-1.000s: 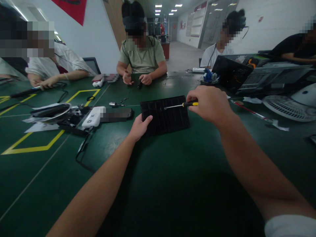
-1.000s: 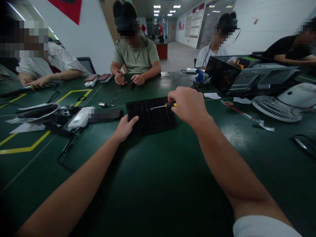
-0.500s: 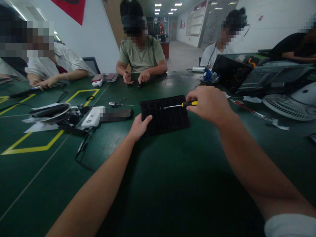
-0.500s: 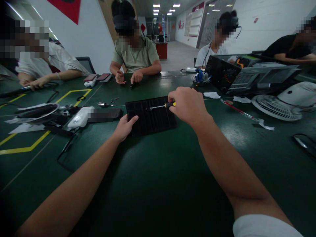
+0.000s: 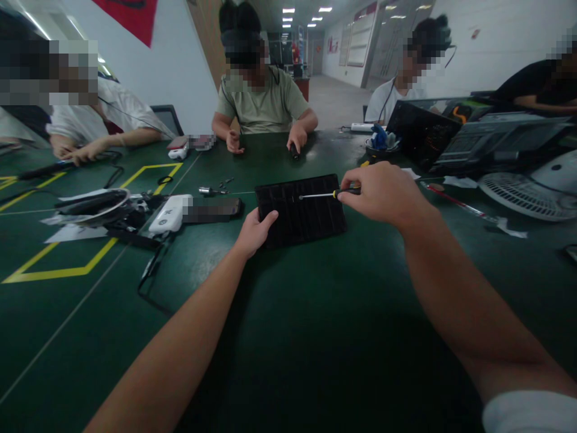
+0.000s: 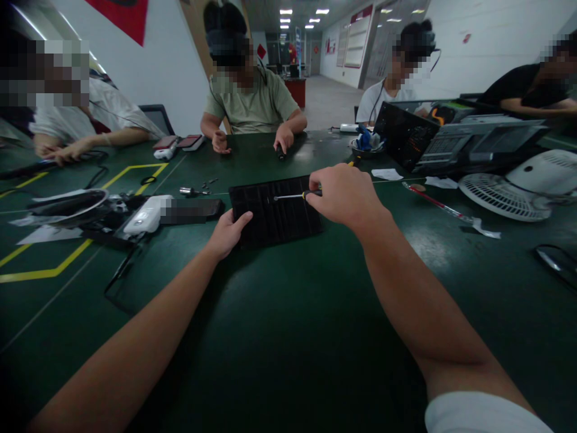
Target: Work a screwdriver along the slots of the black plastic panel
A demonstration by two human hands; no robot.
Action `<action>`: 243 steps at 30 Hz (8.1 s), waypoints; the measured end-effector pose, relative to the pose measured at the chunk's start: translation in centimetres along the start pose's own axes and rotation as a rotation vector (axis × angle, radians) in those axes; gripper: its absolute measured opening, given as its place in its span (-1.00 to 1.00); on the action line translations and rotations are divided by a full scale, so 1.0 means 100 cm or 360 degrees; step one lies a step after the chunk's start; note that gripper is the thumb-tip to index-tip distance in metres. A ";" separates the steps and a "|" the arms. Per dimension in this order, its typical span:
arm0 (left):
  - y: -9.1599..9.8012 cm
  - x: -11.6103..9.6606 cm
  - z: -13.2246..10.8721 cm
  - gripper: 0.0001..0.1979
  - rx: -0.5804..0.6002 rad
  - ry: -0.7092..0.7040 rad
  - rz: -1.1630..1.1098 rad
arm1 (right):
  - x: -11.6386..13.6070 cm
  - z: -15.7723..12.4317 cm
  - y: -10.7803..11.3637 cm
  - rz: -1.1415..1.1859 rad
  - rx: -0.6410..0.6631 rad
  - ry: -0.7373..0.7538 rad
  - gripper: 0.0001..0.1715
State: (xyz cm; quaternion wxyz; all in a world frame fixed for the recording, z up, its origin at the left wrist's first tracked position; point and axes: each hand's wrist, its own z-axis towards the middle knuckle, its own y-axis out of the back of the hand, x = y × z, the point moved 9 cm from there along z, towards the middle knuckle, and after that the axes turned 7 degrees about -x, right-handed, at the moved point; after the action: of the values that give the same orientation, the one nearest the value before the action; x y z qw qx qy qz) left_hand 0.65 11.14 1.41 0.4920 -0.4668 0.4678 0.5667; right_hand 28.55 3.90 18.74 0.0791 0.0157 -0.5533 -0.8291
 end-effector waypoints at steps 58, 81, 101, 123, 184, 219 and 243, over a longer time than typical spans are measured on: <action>0.002 0.005 0.002 -0.41 -0.0028 0.0019 -0.0018 | -0.006 0.001 -0.020 -0.0047 0.0151 -0.0064 -0.66; 0.002 0.003 0.001 -0.40 -0.0030 0.0020 -0.0012 | -0.007 0.003 -0.016 -0.0040 0.0108 -0.0071 -0.67; 0.002 0.003 0.001 -0.47 -0.0008 -0.0010 -0.0010 | -0.011 0.002 -0.023 -0.0082 0.0284 -0.0109 -0.44; 0.001 0.003 0.002 -0.46 0.0010 -0.0012 -0.0006 | -0.012 0.003 -0.027 -0.0023 0.0265 -0.0058 -0.69; 0.002 0.002 0.000 -0.45 -0.0023 0.0042 -0.0026 | -0.013 0.003 -0.017 -0.0017 0.0212 -0.0093 -0.64; 0.001 0.003 0.000 -0.43 -0.0019 0.0023 -0.0029 | -0.010 0.003 -0.016 -0.0049 0.0201 -0.0110 -0.58; 0.001 0.003 0.001 -0.38 -0.0011 0.0026 -0.0032 | -0.015 0.003 -0.023 -0.0013 0.0191 -0.0103 -0.69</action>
State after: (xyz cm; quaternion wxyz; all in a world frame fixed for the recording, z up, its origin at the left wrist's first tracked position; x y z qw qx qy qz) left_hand 0.52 11.22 1.18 0.4924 -0.4777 0.4651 0.5595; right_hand 29.75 5.23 16.64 0.0568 -0.0042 -0.6041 -0.7949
